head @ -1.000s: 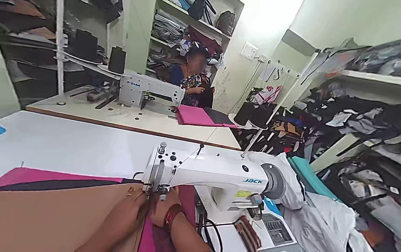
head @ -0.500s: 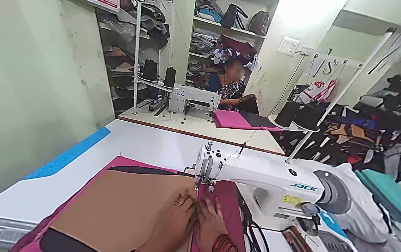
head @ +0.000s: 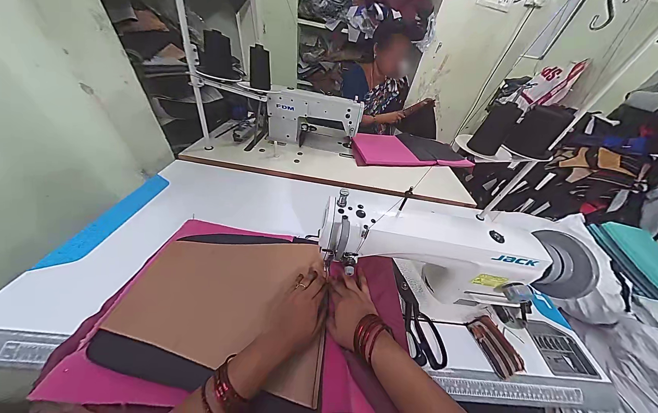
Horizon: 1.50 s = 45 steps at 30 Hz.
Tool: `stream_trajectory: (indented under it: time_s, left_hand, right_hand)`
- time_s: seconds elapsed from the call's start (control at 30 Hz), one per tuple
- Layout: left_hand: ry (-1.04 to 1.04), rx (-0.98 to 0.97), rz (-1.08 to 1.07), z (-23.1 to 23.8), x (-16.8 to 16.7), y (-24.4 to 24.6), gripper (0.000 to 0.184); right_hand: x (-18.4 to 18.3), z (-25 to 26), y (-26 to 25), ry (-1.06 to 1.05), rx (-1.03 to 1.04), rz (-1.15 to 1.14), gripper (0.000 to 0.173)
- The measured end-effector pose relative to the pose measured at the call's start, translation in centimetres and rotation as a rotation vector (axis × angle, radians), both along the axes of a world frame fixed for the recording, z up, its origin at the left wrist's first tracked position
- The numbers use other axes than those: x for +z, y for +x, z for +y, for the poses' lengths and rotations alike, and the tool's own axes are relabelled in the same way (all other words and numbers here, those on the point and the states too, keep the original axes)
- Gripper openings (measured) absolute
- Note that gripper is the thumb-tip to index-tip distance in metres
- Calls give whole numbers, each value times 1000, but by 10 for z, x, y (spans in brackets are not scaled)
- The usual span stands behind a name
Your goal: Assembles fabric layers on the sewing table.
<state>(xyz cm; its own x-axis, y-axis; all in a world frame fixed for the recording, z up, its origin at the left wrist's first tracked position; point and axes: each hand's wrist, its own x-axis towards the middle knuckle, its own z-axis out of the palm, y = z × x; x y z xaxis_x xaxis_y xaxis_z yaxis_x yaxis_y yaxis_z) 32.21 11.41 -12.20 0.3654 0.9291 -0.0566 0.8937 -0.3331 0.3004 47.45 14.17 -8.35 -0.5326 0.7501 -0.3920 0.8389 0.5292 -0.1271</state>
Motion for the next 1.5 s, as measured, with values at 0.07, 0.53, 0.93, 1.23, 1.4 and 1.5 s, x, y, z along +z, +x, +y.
stream_trajectory:
  time_s: [0.07,0.53,0.93,1.23,1.4,1.5]
  left_hand:
    - [-15,7,-2,5,1,1,49]
    - [-12,69,-125,25,-5,-5,45]
    - [259,107,-122,-23,-23,13,37]
    - [182,114,-31,4,-19,14,38]
    - [205,170,-112,9,-15,15,32]
    - [142,182,-69,9,3,29,38]
  right_hand:
    - [1,4,-2,1,2,-14,60]
    - [-9,32,6,72,-70,200,45]
    - [-6,-31,6,61,-49,73,55]
    - [2,-5,-1,-15,-31,15,55]
    - [-3,1,1,69,-73,210,57]
    - [13,4,16,106,-163,322,45]
